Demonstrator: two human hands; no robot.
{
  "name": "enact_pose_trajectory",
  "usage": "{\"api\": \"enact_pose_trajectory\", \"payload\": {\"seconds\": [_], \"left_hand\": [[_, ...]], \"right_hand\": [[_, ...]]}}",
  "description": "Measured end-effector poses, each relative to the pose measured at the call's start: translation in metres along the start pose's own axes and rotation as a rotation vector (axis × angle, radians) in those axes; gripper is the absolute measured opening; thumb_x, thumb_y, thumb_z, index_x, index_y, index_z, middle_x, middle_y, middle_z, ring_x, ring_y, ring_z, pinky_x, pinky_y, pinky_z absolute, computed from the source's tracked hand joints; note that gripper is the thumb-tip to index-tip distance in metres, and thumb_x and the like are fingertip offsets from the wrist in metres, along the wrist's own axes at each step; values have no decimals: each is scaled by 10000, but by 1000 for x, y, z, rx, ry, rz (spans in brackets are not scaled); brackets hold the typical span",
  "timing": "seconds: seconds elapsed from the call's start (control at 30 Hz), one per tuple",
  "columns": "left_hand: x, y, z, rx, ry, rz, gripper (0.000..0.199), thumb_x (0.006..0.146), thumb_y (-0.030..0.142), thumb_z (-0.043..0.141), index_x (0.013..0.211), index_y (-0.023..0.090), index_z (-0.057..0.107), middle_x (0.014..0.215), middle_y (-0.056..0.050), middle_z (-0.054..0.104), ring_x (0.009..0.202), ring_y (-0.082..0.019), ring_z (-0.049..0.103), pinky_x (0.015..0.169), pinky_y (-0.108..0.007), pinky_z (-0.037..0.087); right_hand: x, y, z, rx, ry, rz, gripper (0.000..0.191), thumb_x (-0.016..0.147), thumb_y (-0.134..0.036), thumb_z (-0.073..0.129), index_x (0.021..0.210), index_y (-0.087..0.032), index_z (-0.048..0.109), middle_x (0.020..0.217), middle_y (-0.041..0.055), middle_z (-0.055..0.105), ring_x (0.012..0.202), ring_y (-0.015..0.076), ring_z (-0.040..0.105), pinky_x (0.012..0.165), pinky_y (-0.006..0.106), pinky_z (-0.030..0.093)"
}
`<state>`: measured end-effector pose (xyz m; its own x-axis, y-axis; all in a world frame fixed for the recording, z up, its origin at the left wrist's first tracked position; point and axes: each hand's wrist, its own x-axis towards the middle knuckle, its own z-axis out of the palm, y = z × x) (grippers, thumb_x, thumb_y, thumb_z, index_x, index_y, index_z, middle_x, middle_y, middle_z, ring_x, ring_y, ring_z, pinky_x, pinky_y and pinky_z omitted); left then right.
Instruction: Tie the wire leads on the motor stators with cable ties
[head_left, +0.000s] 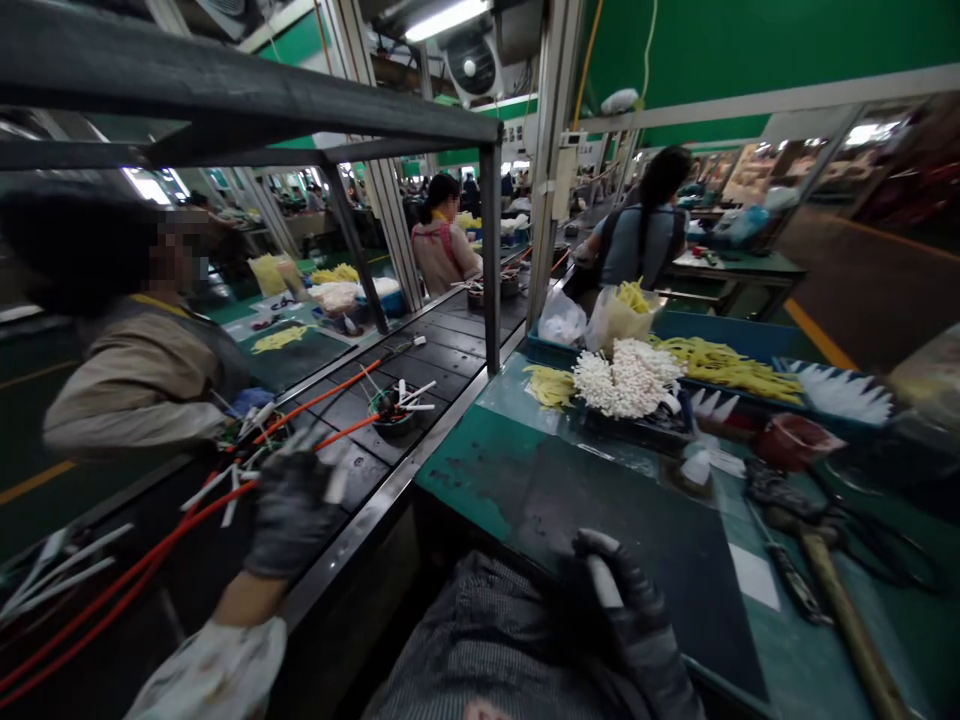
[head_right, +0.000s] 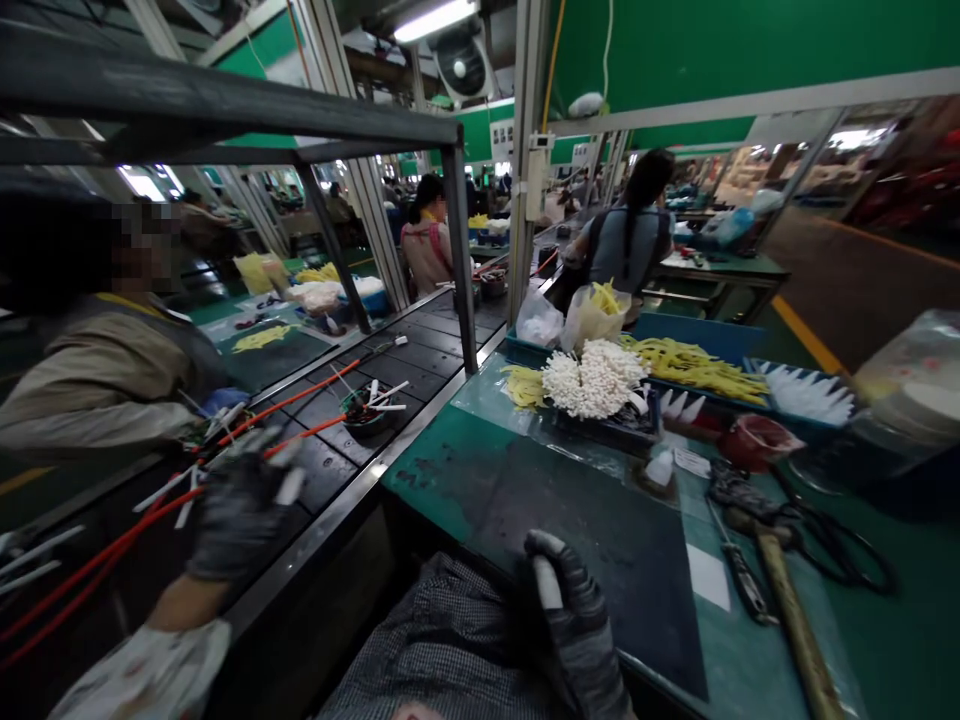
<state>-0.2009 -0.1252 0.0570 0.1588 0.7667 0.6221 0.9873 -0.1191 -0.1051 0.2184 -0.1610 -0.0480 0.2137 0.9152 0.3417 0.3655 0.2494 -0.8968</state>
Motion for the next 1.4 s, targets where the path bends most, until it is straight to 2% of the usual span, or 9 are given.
{"api": "enact_pose_trajectory", "payload": {"seconds": [0.23, 0.37, 0.53, 0.67, 0.83, 1.07, 1.17, 1.3, 1.4], "left_hand": [[59, 44, 88, -56, -315, 83, 600, 895, 208, 517, 1489, 266, 570, 1520, -124, 583, 1457, -360, 449, 1212, -555, 271], [86, 47, 115, 16, -342, 75, 502, 887, 227, 552, 1373, 249, 674, 1561, -133, 542, 1464, -392, 440, 1201, -588, 260], [89, 36, 139, 104, -366, -4, 435, 913, 214, 518, 1306, 160, 697, 1462, -166, 630, 1402, -397, 510, 1109, -559, 377], [82, 31, 144, 163, -299, 9, 420, 955, 183, 453, 1290, 132, 700, 1497, -145, 604, 1435, -393, 473, 1131, -565, 356], [77, 27, 138, 145, -239, -52, 366, 952, 165, 463, 1171, 173, 756, 1486, -128, 616, 1450, -394, 465, 1121, -570, 391], [72, 35, 137, 119, -201, -106, 411, 956, 280, 462, 1241, 150, 728, 1478, -159, 617, 1502, -442, 363, 1152, -642, 315], [68, 58, 139, 120, -156, -23, 433, 927, 296, 512, 1305, 220, 709, 1442, -125, 653, 1435, -419, 465, 1168, -619, 305], [46, 111, 137, -126, 83, 311, 354, 924, 343, 607, 1259, 331, 719, 1332, -50, 728, 1238, -285, 639, 1030, -420, 463], [21, 146, 140, -382, 44, 490, 350, 917, 371, 656, 1264, 369, 704, 1351, 6, 717, 1286, -220, 609, 1051, -354, 461]], "right_hand": [[10, -10, -11, -135, -90, -267, 240, 973, -323, 623, 1151, -265, 773, 1089, 49, 819, 965, 224, 802, 899, 314, 664], [31, -8, -15, -240, -150, -436, 270, 975, -281, 627, 1216, -301, 747, 1110, 35, 814, 978, 211, 799, 877, 285, 667], [64, -8, -7, -321, -185, -594, 343, 975, -238, 609, 1299, -319, 689, 1159, 35, 800, 1057, 210, 777, 918, 302, 651], [92, -24, 4, -393, -247, -724, 329, 957, -227, 632, 1268, -315, 697, 1116, 34, 810, 1031, 212, 780, 903, 299, 647], [117, -40, 10, -326, -374, -616, 251, 1019, -228, 522, 1189, -285, 698, 1057, 33, 808, 945, 162, 779, 855, 229, 625], [125, -4, 10, -326, -344, -542, 249, 1001, -246, 549, 1183, -298, 711, 1070, 25, 808, 963, 170, 780, 882, 244, 630], [129, 7, 11, -295, -283, -565, 258, 991, -225, 557, 1178, -302, 717, 1048, 25, 813, 932, 169, 789, 859, 235, 636], [133, 15, 9, -286, -191, -581, 256, 978, -216, 577, 1164, -311, 725, 1015, 14, 818, 889, 159, 798, 818, 211, 644], [134, 24, 3, -313, -98, -611, 273, 964, -201, 590, 1179, -305, 724, 1008, 13, 820, 876, 164, 801, 791, 220, 656]]}}
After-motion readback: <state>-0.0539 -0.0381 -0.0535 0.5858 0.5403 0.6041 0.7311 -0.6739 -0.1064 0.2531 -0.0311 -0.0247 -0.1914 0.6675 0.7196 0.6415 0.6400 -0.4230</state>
